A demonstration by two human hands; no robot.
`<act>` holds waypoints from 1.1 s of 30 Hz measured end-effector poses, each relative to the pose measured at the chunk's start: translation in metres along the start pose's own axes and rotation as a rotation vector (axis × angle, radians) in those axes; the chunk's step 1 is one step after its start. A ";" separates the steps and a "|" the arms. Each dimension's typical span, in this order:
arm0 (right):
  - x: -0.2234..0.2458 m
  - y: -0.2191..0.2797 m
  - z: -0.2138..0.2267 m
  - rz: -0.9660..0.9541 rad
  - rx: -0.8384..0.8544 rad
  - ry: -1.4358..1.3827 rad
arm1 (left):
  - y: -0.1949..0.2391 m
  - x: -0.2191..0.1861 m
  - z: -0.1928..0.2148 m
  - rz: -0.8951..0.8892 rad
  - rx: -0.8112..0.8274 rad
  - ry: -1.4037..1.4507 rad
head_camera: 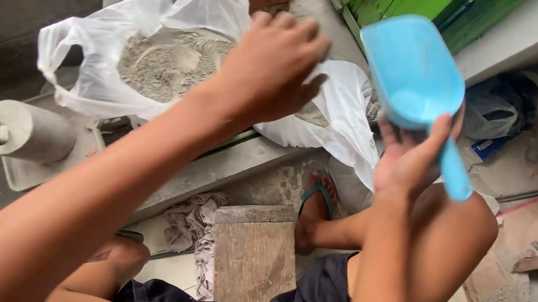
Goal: The person scoops a gray powder from a large plastic-lined bucket into several smaller white plastic bags using a blue hand scoop.
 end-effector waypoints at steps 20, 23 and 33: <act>-0.084 0.107 0.066 -0.257 -0.171 0.081 | -0.086 0.055 -0.291 0.071 0.187 -0.439; -0.128 0.087 0.071 -0.550 -0.374 -0.038 | -0.092 0.054 -0.278 0.050 0.193 -0.336; -0.180 -0.001 0.100 -0.330 -0.379 0.008 | -0.078 0.075 -0.288 0.097 0.402 -0.529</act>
Point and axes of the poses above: each hand's wrist, its own y-axis away from the middle knuckle, its own z-axis out of the back of the hand, x = y × z, the point moved 9 cm from there along -y, towards the middle knuckle, and after that the axes turned 9 degrees about -y, right-handed, at the moved point
